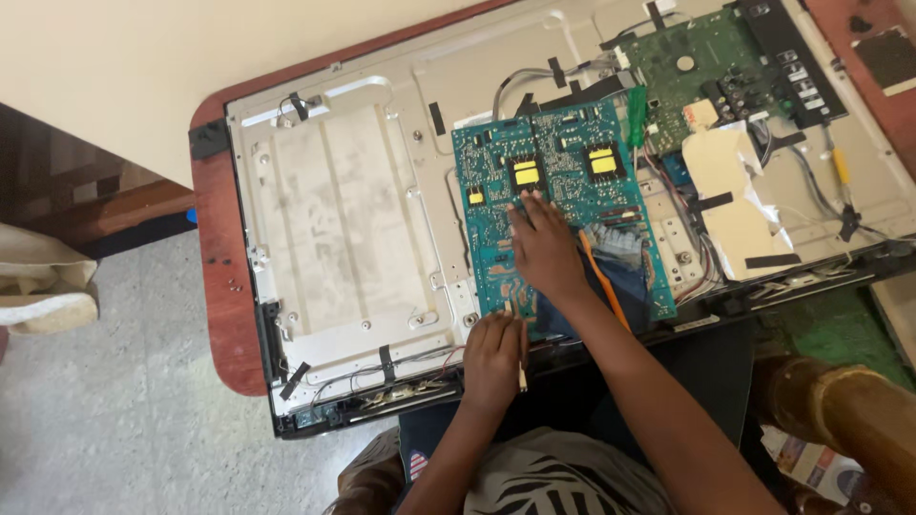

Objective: The person wipes a green circuit board with a blue cloth and an orange tool while seated. The board is placed on the person's lap, and the person repeatedly rubs the surface to clean it.

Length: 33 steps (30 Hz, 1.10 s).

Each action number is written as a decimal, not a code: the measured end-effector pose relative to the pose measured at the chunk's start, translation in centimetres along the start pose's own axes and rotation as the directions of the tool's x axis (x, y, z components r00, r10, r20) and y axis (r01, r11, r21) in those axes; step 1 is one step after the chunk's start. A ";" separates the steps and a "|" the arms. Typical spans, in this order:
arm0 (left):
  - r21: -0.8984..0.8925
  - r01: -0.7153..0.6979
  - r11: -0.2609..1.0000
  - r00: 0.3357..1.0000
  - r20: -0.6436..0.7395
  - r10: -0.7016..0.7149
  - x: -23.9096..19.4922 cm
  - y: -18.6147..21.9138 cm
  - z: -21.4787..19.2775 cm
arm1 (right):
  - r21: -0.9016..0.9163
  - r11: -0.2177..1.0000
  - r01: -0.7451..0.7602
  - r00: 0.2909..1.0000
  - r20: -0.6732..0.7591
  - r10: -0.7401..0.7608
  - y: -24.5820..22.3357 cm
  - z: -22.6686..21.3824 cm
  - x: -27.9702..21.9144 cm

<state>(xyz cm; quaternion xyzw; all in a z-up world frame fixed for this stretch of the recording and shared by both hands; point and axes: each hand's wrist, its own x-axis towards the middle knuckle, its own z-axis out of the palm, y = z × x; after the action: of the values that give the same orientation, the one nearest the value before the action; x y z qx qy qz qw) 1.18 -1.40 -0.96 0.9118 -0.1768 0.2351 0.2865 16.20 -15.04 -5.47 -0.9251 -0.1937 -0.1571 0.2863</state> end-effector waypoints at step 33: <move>-0.130 0.140 0.982 0.960 0.262 -0.102 1.6 0.4 -2.3 | 0.004 1.000 -0.005 1.000 -0.015 0.005 -0.4 0.3 -0.8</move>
<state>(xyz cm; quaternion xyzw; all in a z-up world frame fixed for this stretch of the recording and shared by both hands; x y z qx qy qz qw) 1.58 -0.62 1.73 0.9199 -0.1730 0.0844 0.3418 15.35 -14.75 -5.89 -0.9238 -0.1897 -0.1630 0.2899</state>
